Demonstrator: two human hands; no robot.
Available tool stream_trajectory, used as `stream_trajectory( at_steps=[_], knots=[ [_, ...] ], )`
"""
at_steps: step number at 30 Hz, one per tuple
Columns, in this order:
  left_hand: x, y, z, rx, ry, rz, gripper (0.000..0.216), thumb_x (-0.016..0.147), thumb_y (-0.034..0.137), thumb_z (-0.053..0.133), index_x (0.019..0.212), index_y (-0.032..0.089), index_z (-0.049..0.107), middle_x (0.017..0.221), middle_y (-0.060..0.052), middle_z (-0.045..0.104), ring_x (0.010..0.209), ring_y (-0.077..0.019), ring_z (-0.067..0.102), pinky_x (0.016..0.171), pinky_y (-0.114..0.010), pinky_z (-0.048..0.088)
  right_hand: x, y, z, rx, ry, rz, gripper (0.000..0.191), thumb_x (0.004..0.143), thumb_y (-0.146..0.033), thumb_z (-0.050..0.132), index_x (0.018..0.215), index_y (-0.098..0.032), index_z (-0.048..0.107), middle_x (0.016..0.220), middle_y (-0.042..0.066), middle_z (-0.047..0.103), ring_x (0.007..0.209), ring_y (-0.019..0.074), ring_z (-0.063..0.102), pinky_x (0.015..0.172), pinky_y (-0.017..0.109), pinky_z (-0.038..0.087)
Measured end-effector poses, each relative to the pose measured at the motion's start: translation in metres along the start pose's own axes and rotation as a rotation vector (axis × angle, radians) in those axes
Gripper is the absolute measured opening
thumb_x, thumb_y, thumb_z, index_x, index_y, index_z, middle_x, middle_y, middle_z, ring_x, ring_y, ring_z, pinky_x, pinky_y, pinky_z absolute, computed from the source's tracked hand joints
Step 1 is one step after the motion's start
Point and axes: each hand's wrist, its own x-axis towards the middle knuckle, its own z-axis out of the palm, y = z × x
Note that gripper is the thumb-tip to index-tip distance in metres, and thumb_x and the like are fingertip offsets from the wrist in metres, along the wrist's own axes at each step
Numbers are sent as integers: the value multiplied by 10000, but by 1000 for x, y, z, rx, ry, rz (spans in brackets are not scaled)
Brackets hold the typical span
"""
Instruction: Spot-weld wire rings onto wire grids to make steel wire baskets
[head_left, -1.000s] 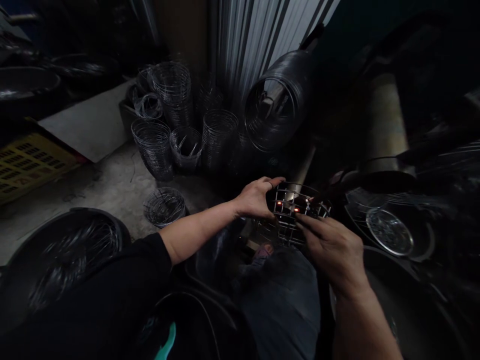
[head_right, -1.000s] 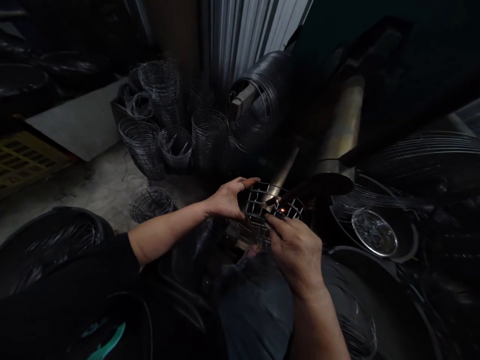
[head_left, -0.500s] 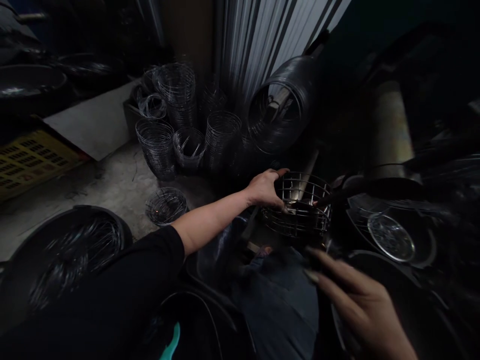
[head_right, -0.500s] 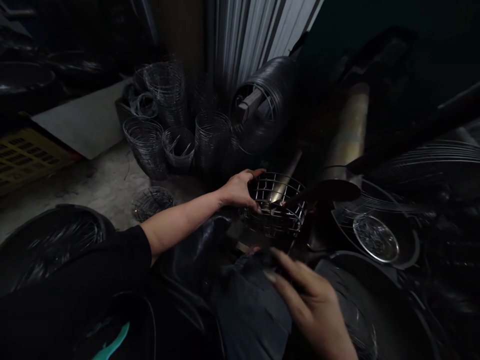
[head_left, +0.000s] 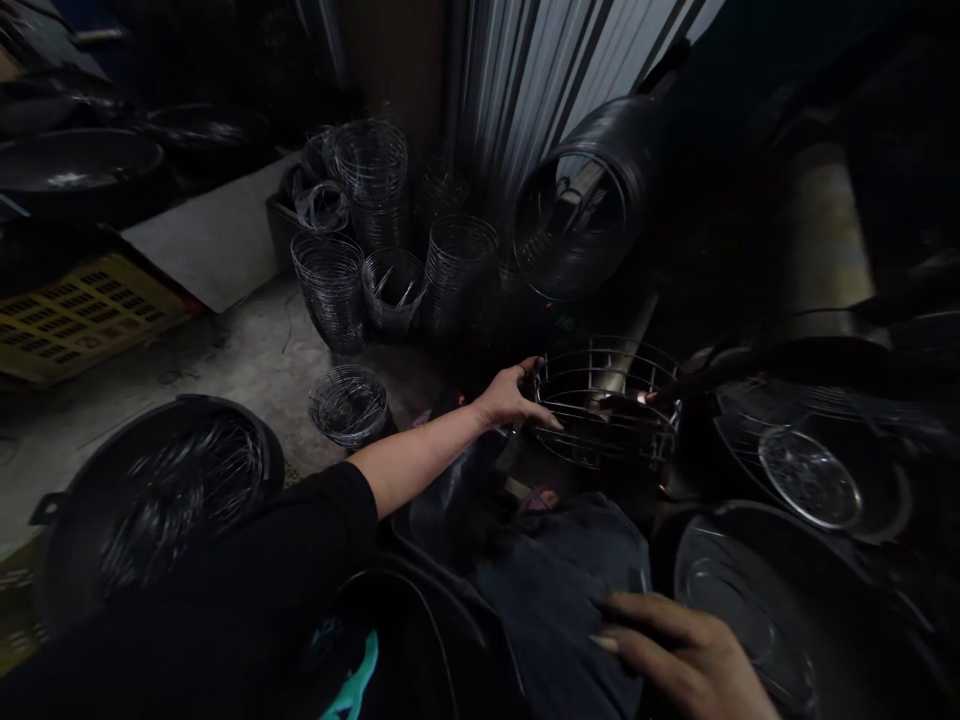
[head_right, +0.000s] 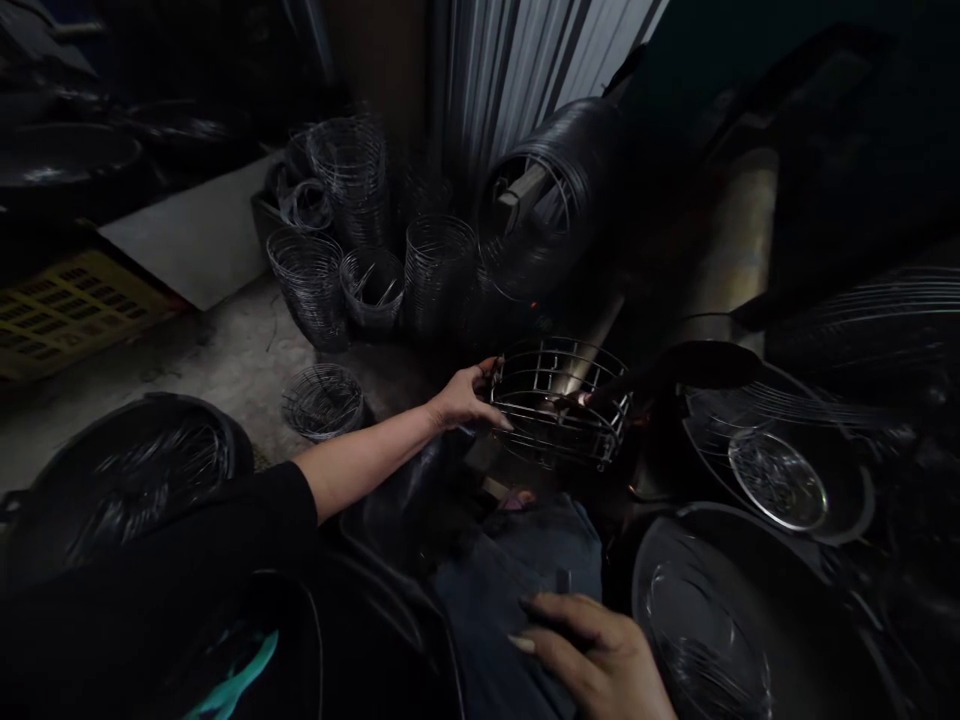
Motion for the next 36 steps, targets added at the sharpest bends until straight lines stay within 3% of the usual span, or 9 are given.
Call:
stream_trajectory(
  at_steps=[3, 6, 9, 12, 15, 17, 22, 36],
  knots=[
    [-21, 22, -5, 181, 27, 131, 1090, 326, 268, 898, 1324, 147, 478, 1293, -119, 503, 1171, -270, 530, 1023, -406, 443, 14, -47, -9, -10, -73, -85, 108, 672, -284, 748, 771, -269, 788, 704, 46, 729, 598, 196, 692, 539, 195, 555],
    [-50, 50, -5, 472, -39, 269, 1061, 323, 288, 884, 1312, 199, 511, 1240, -84, 500, 1153, -274, 522, 1032, -424, 428, 38, -71, -9, 55, -109, -71, 114, 672, -312, 749, 754, -242, 784, 683, 44, 723, 584, 195, 678, 520, 218, 544],
    [-74, 65, 5, 695, -59, 309, 1050, 359, 394, 859, 1329, 215, 499, 1207, -94, 514, 1145, -298, 507, 1025, -477, 415, 62, -67, -2, -24, -86, -84, 164, 737, -347, 687, 781, -217, 778, 680, 36, 721, 575, 183, 667, 506, 231, 524],
    [-83, 67, 15, 799, -41, 294, 1041, 412, 512, 819, 1348, 209, 478, 1243, -124, 500, 1170, -322, 481, 1013, -527, 397, 68, -51, 10, -423, 102, -221, 207, 789, -313, 624, 900, -213, 767, 799, 52, 738, 691, 207, 689, 598, 280, 539],
    [-80, 66, 20, 808, -25, 283, 1007, 434, 490, 800, 1345, 209, 476, 1236, -119, 507, 1159, -314, 484, 1003, -524, 403, 60, -38, 20, -867, 271, -394, 270, 795, -220, 594, 1020, -171, 735, 852, 86, 731, 756, 241, 682, 657, 338, 533],
    [-75, 66, 22, 783, -20, 271, 994, 434, 468, 797, 1343, 231, 473, 1222, -103, 513, 1145, -303, 492, 1000, -508, 414, 54, -30, 24, -976, 357, -498, 264, 826, -186, 550, 1017, -148, 728, 796, 85, 718, 717, 229, 667, 650, 336, 516],
    [-62, 64, 27, 762, -10, 300, 988, 446, 484, 794, 1347, 245, 467, 1213, -90, 509, 1132, -297, 500, 996, -500, 427, 59, -14, 16, -815, 504, -659, 241, 898, -211, 511, 965, -142, 731, 681, 51, 674, 619, 162, 617, 614, 279, 495],
    [-19, 79, 34, 704, -8, 180, 1019, 385, 364, 832, 1334, 255, 478, 1221, -71, 489, 1167, -311, 473, 992, -507, 440, 96, -17, -22, -691, 531, -685, 179, 883, -219, 571, 931, -179, 739, 714, 36, 693, 610, 139, 615, 572, 252, 487]
  ],
)
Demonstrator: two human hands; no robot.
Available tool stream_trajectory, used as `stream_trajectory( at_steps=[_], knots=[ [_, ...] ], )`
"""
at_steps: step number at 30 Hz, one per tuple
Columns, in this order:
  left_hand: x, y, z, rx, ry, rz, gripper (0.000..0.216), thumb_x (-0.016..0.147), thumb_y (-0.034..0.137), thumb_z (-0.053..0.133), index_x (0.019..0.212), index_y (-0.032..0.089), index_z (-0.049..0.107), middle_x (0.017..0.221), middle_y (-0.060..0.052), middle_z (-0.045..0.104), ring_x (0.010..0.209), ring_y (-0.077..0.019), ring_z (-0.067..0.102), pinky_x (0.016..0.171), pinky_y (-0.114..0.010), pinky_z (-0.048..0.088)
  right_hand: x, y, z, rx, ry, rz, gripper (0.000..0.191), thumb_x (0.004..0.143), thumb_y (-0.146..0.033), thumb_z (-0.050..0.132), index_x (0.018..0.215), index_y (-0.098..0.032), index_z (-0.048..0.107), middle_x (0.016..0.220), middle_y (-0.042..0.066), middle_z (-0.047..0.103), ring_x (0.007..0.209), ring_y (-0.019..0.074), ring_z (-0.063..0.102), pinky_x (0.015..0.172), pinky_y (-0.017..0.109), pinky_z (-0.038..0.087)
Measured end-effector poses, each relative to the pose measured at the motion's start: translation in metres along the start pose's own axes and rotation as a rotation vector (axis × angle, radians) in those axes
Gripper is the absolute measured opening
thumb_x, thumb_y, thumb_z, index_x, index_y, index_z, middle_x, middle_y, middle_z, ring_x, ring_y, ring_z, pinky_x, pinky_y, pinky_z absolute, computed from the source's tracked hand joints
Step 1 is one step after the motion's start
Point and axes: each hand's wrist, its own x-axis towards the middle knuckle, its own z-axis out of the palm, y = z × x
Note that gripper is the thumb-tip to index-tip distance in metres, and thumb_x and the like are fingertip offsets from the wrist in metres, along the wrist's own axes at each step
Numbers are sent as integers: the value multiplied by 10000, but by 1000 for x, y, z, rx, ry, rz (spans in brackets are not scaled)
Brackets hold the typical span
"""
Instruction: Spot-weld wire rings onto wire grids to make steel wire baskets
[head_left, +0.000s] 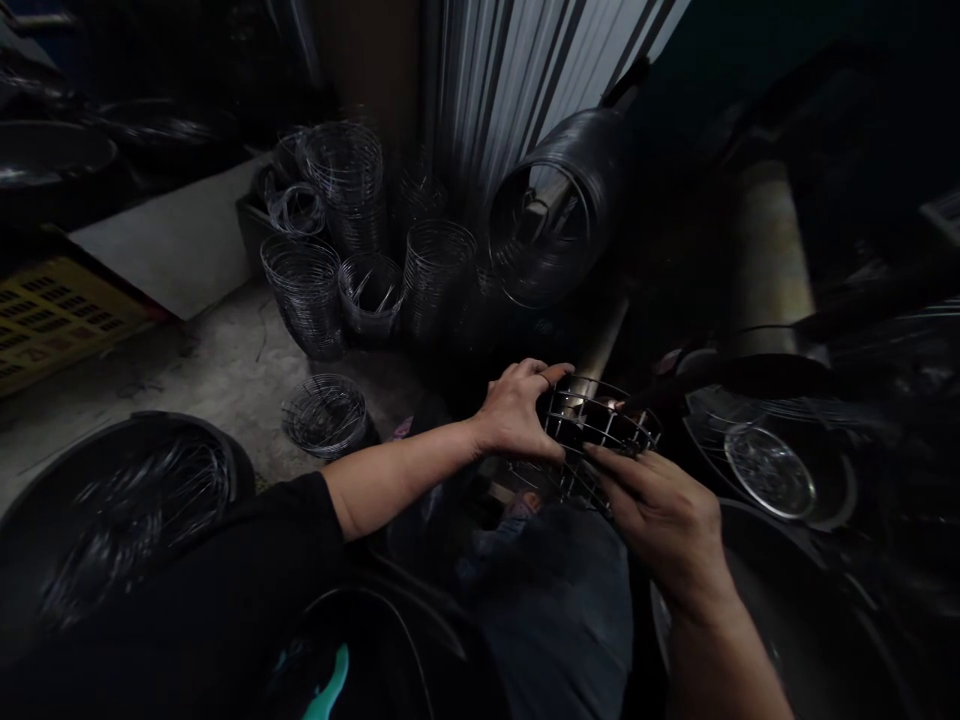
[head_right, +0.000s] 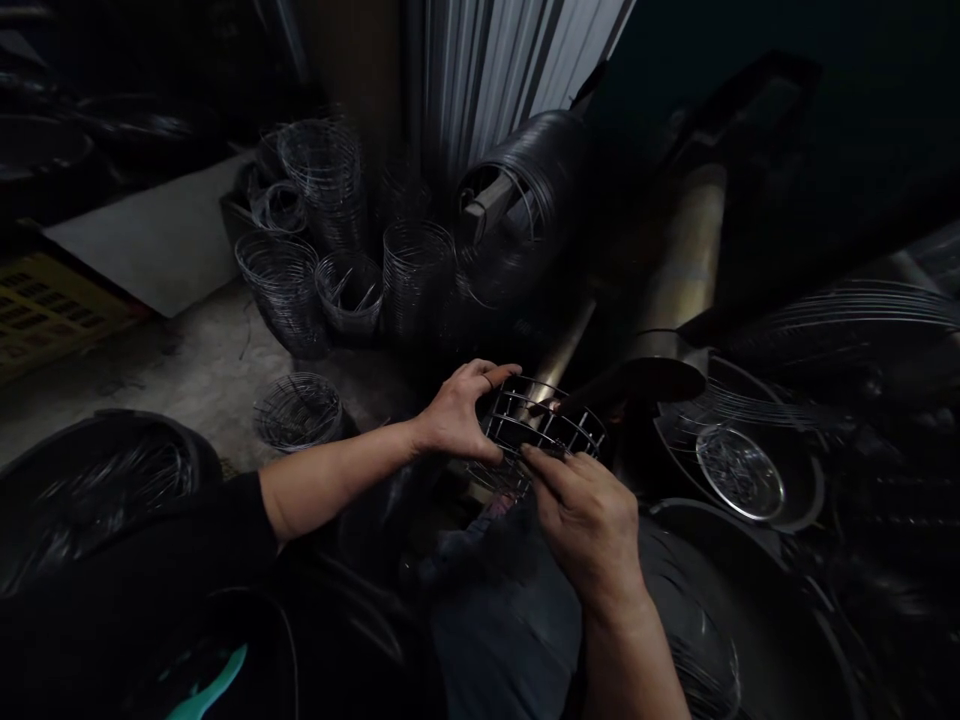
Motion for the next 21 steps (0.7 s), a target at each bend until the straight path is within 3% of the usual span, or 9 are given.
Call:
stream_trajectory(
  at_steps=[7, 13, 17, 21],
  knots=[
    [5, 0, 2, -9, -1, -27, 990, 388, 330, 832, 1318, 261, 498, 1204, -64, 489, 1152, -310, 480, 989, -484, 450, 1, 4, 4, -3, 14, 51, 190, 888, -250, 576, 930, -174, 745, 665, 28, 665, 589, 135, 607, 572, 244, 479],
    [25, 0, 4, 58, 15, -35, 971, 427, 392, 810, 1333, 255, 488, 1206, -63, 504, 1155, -291, 490, 989, -470, 449, 13, 21, 7, 3, 18, 134, 242, 869, -373, 573, 903, -222, 760, 817, 52, 729, 720, 191, 676, 645, 292, 517],
    [28, 0, 3, 78, 13, -37, 996, 425, 422, 816, 1347, 252, 478, 1236, -69, 500, 1153, -282, 489, 993, -461, 445, 8, 11, -11, 208, -11, 386, 283, 838, -387, 611, 1059, -257, 729, 891, 36, 730, 795, 195, 685, 697, 299, 542],
    [35, 0, 3, 106, 12, -76, 1015, 410, 412, 828, 1347, 277, 464, 1268, -60, 485, 1195, -285, 463, 999, -455, 435, -2, -12, -25, 514, 259, 703, 280, 746, -335, 747, 1015, -257, 734, 898, 14, 733, 726, 158, 687, 672, 264, 570]
  ],
)
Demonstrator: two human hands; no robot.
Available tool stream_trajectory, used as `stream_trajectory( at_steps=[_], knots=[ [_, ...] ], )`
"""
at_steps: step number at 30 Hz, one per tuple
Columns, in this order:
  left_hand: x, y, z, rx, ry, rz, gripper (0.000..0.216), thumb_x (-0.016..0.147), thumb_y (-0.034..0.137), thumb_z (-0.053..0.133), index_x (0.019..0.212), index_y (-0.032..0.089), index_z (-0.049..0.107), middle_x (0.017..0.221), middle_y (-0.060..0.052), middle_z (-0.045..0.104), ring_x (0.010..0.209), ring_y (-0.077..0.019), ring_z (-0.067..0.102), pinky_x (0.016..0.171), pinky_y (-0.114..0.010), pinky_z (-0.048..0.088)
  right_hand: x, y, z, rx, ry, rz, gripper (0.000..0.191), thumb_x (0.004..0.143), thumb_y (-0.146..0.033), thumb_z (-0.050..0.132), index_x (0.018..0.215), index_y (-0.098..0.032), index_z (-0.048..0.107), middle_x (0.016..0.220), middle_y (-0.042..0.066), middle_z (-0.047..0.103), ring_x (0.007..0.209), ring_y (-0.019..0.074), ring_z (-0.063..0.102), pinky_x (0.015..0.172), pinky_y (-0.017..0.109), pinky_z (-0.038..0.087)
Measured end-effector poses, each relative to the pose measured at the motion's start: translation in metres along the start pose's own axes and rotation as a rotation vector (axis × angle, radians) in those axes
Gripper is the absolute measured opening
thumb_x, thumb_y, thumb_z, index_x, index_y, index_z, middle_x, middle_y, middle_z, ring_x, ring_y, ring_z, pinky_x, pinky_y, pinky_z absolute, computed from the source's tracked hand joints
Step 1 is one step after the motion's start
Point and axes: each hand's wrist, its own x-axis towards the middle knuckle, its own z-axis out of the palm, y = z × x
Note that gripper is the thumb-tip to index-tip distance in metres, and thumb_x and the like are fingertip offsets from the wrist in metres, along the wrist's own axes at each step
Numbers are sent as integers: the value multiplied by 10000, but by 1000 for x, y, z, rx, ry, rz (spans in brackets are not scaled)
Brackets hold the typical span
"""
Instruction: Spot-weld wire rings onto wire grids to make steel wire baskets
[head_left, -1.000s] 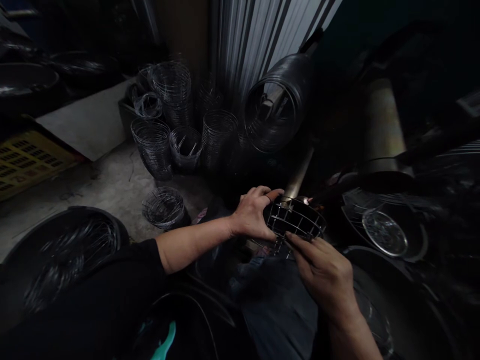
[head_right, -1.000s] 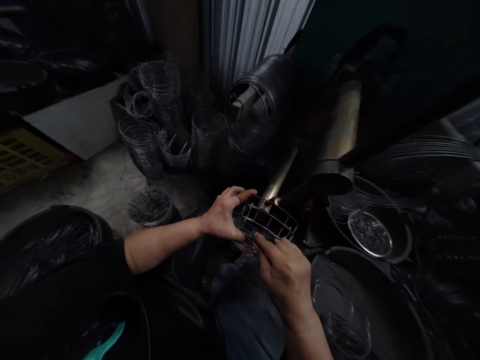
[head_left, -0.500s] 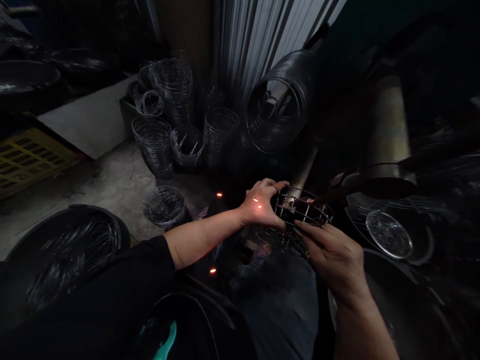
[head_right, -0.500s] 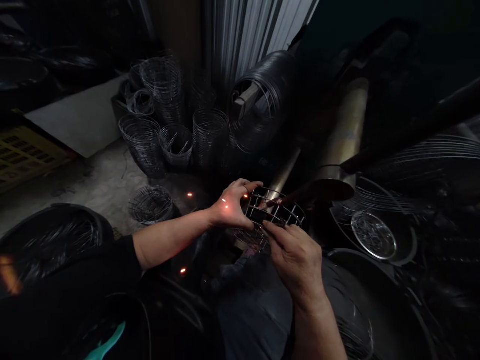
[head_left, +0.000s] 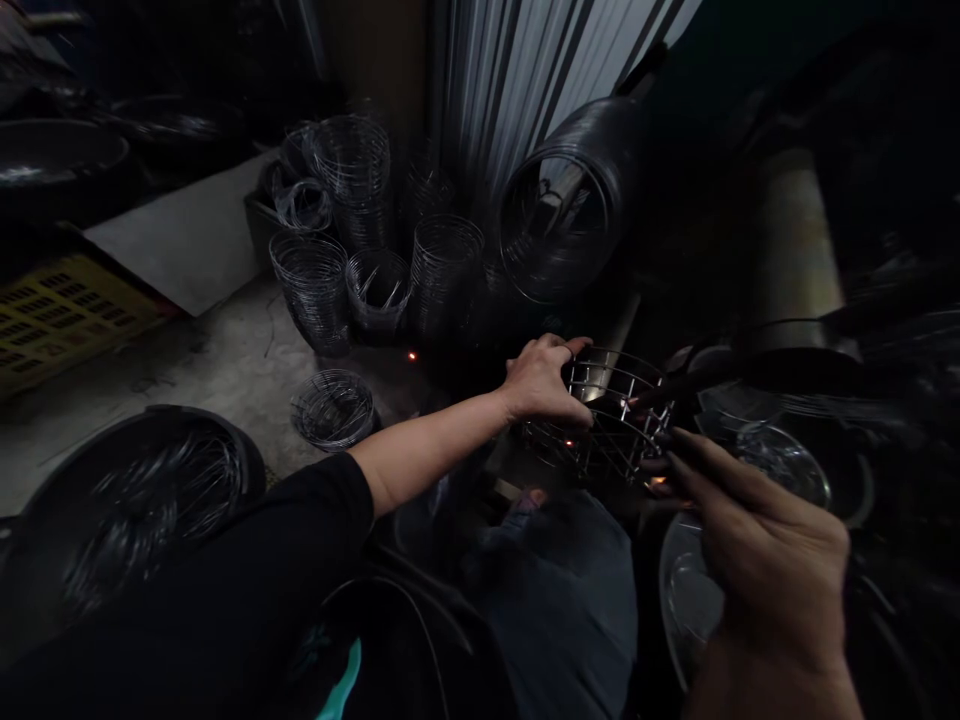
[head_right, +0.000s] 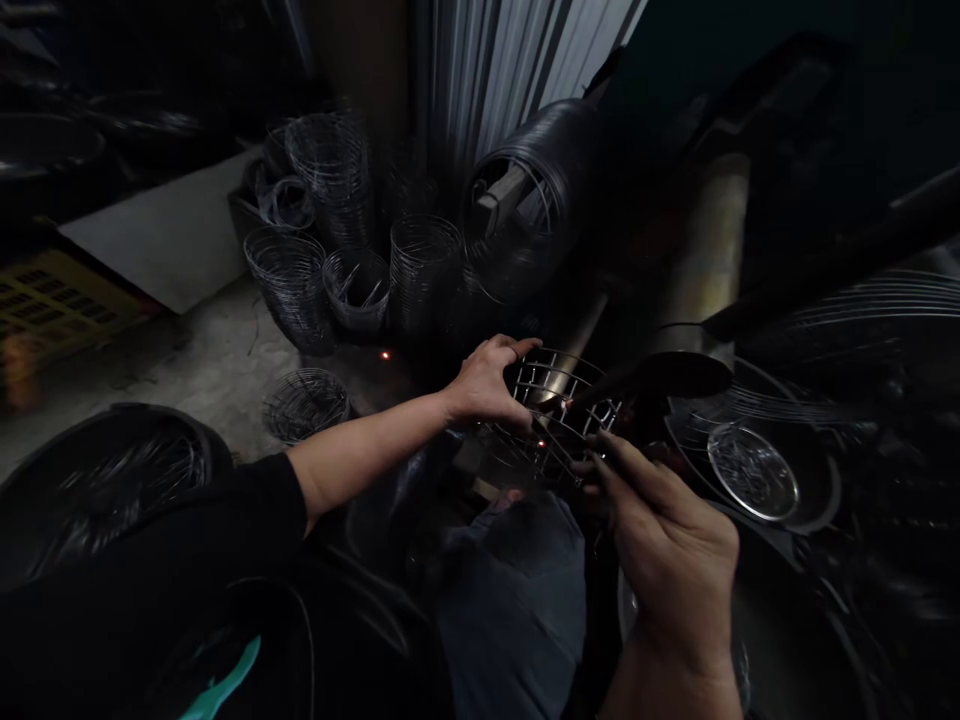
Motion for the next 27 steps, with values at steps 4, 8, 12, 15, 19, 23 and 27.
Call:
stream_trajectory(
  at_steps=[4, 8, 12, 15, 19, 23, 27],
  knots=[
    [13, 2, 1, 18, 20, -21, 1013, 414, 420, 826, 1346, 257, 464, 1278, -66, 487, 1203, -297, 457, 991, -473, 435, -14, 10, 6, 103, -9, 108, 291, 707, -337, 782, 963, -205, 743, 861, 46, 735, 686, 174, 691, 658, 296, 587],
    [16, -3, -2, -30, 3, -14, 1031, 438, 433, 832, 1371, 243, 437, 1315, -93, 479, 1237, -323, 446, 1016, -508, 404, -25, 33, 5, 14, -198, 97, 299, 795, -382, 688, 1033, -206, 730, 897, 69, 734, 714, 181, 687, 683, 311, 579],
    [6, -35, 2, -253, -27, 55, 1373, 284, 501, 886, 1470, 212, 258, 1519, -151, 256, 1424, -376, 194, 1160, -524, 207, -40, 39, 0, -238, -301, -111, 420, 771, -435, 691, 1121, -201, 697, 1067, 86, 709, 948, 241, 681, 790, 325, 572],
    [-6, -67, 19, -596, -50, -56, 1447, 218, 394, 917, 1474, 166, 237, 1478, -180, 340, 1397, -356, 281, 1156, -482, 253, -49, 29, 3, -388, -374, -355, 369, 819, -427, 646, 1102, -198, 707, 1026, 81, 722, 925, 235, 693, 757, 293, 580],
    [-21, -88, 33, -888, -22, -179, 1189, 260, 301, 918, 1329, 78, 446, 1235, -155, 573, 1158, -302, 539, 1039, -454, 423, -56, -4, 15, -419, -427, -616, 246, 897, -340, 567, 981, -193, 745, 877, 63, 744, 804, 204, 713, 668, 250, 582],
    [-43, -85, 5, -748, 94, -69, 1138, 279, 321, 919, 1306, 101, 481, 1268, -138, 516, 1144, -291, 540, 1010, -431, 452, -53, -41, 20, -240, -555, -584, 192, 865, -226, 611, 1009, -201, 735, 928, 40, 743, 794, 159, 713, 711, 199, 572],
    [-71, -72, -31, -453, 64, 178, 1098, 341, 311, 897, 1341, 155, 472, 1254, -107, 485, 1171, -286, 520, 1043, -425, 422, -43, -62, 20, -11, -752, -278, 184, 824, -233, 651, 980, -250, 748, 862, 13, 744, 740, 144, 711, 656, 179, 568]
  ],
)
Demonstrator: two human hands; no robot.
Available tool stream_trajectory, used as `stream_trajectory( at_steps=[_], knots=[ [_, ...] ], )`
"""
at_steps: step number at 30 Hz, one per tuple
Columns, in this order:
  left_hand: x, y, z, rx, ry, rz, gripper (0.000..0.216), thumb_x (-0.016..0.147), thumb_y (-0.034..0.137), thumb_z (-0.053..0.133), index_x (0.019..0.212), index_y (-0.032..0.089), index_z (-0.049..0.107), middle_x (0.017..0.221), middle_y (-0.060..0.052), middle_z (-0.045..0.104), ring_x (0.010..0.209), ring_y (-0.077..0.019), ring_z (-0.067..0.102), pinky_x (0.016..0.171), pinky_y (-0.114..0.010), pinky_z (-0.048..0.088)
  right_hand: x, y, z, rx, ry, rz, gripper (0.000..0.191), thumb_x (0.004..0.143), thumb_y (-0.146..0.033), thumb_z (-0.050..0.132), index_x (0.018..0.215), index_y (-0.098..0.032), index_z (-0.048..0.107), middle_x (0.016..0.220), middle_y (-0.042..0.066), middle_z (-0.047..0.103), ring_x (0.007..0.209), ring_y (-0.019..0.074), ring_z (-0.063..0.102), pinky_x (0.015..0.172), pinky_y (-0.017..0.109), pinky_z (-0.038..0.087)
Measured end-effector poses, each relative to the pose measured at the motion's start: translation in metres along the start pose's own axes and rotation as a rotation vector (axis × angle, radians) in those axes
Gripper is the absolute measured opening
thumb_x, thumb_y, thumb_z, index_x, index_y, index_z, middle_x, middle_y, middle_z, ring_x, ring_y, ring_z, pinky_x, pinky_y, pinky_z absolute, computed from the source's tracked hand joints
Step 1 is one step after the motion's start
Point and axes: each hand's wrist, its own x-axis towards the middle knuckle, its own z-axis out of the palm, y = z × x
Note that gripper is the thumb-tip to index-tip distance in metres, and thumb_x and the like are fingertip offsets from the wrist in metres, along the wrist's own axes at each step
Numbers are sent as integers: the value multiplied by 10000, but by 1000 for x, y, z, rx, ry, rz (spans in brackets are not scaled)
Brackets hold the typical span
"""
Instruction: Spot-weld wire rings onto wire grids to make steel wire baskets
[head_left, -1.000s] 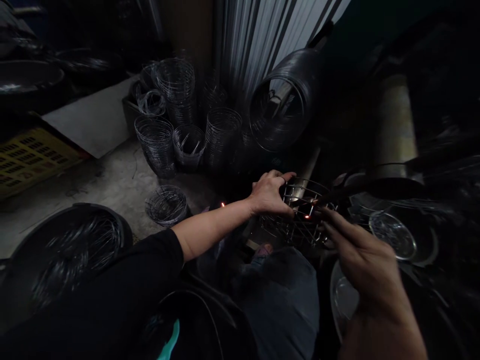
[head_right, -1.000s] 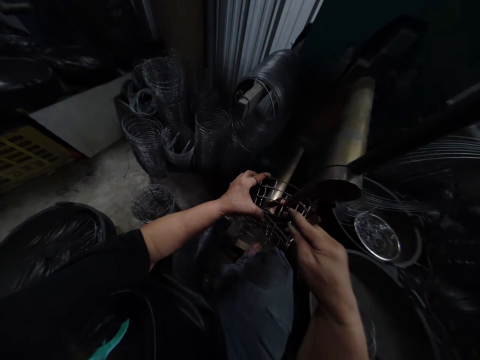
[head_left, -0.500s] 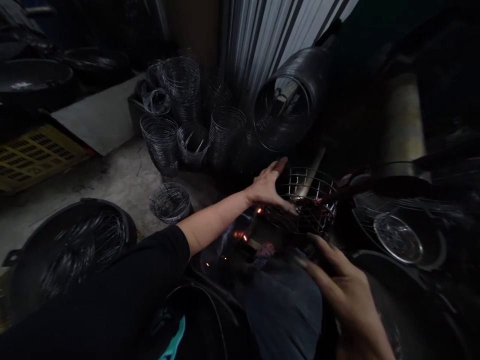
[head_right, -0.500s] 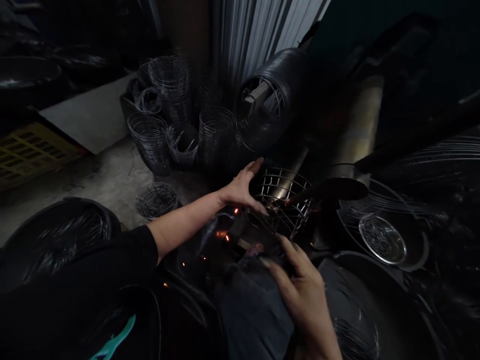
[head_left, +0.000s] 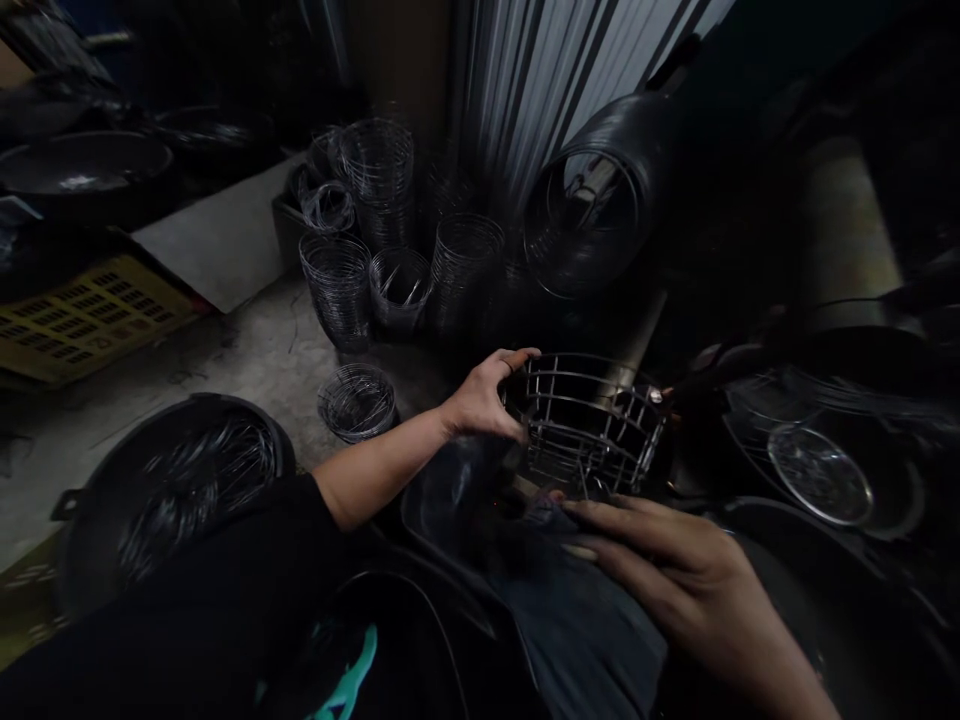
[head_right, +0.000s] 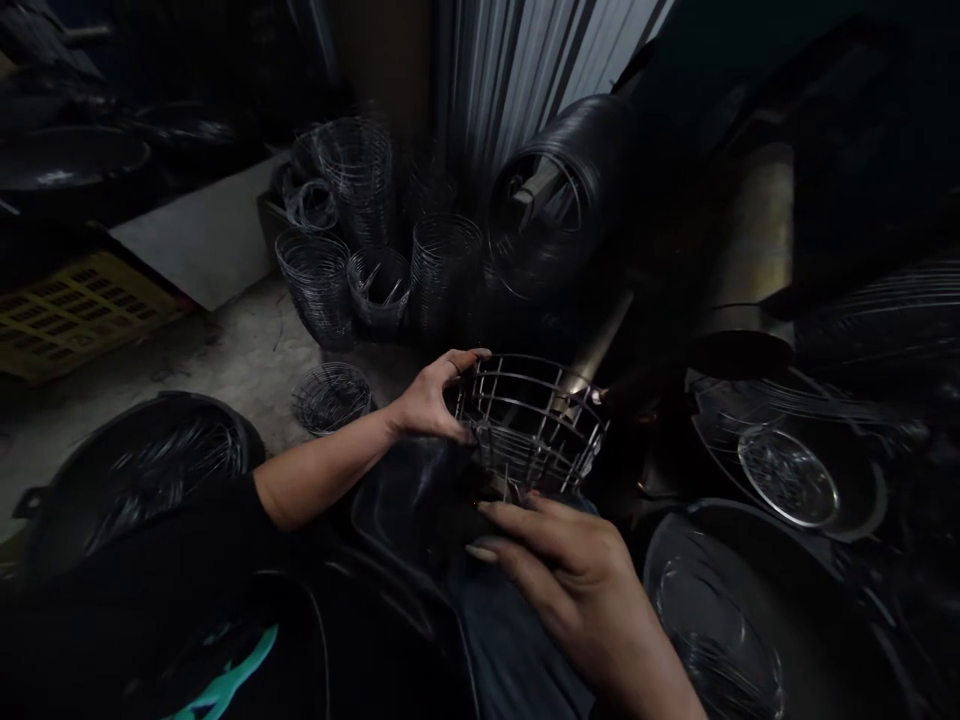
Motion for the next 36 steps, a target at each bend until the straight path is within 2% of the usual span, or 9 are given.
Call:
stream_trajectory(
  at_steps=[4, 7, 9, 12, 15, 21, 25, 30, 36],
  knots=[
    [-14, 24, 2, 211, -132, 137, 1054, 392, 294, 849, 1361, 162, 455, 1242, -112, 487, 1146, -285, 530, 1021, -427, 442, 9, 10, -6, 104, -65, 273, 171, 771, -334, 688, 895, -250, 769, 817, 33, 743, 727, 182, 709, 640, 226, 571],
    [-18, 33, 15, 318, -165, 187, 1015, 462, 395, 816, 1368, 128, 444, 1253, -141, 489, 1144, -293, 528, 1012, -437, 447, 8, 28, -7, -14, -47, 346, 226, 802, -375, 630, 902, -228, 769, 834, 53, 745, 746, 202, 707, 658, 261, 568],
    [-19, 36, 21, 367, -161, 197, 994, 496, 464, 795, 1364, 126, 448, 1253, -147, 495, 1148, -297, 524, 1024, -451, 434, 3, 38, -4, -241, -2, 285, 266, 828, -361, 579, 968, -223, 757, 851, 57, 743, 739, 204, 702, 655, 282, 563],
    [-16, 37, 25, 380, -158, 169, 975, 512, 466, 790, 1368, 151, 442, 1266, -135, 490, 1154, -287, 521, 1030, -440, 433, -9, 47, 5, -693, 72, 89, 316, 844, -267, 516, 1071, -190, 722, 890, 79, 736, 771, 228, 694, 665, 329, 554],
    [-12, 35, 28, 340, -153, 131, 985, 497, 424, 801, 1370, 143, 439, 1255, -127, 488, 1140, -276, 530, 1016, -412, 455, -17, 54, 11, -918, 127, -73, 323, 871, -179, 458, 1073, -138, 708, 880, 89, 733, 780, 234, 682, 694, 358, 536],
    [-1, 33, 36, 292, -147, 102, 977, 471, 368, 811, 1357, 162, 453, 1218, -98, 495, 1092, -252, 552, 985, -387, 482, -17, 78, 4, -862, 249, -236, 228, 885, -176, 532, 1026, -162, 710, 814, 41, 725, 701, 165, 652, 668, 278, 500],
    [11, 32, 40, 265, -144, 80, 969, 457, 342, 813, 1345, 173, 463, 1204, -90, 495, 1099, -256, 549, 986, -388, 482, -9, 83, -2, -841, 327, -238, 225, 882, -142, 513, 975, -154, 718, 812, 52, 722, 694, 168, 647, 658, 281, 497],
    [30, 31, 44, 236, -135, 80, 967, 429, 289, 801, 1327, 129, 478, 1192, -93, 491, 1093, -255, 552, 996, -374, 475, 3, 86, -15, -797, 352, -219, 226, 882, -153, 517, 968, -158, 726, 803, 55, 721, 690, 170, 647, 662, 285, 500],
    [44, 31, 46, 222, -142, 18, 985, 409, 266, 799, 1332, 143, 475, 1198, -87, 481, 1090, -259, 550, 979, -375, 487, 12, 90, -27, -766, 340, -163, 227, 895, -193, 516, 970, -178, 730, 797, 46, 722, 681, 165, 649, 637, 284, 504]
  ],
)
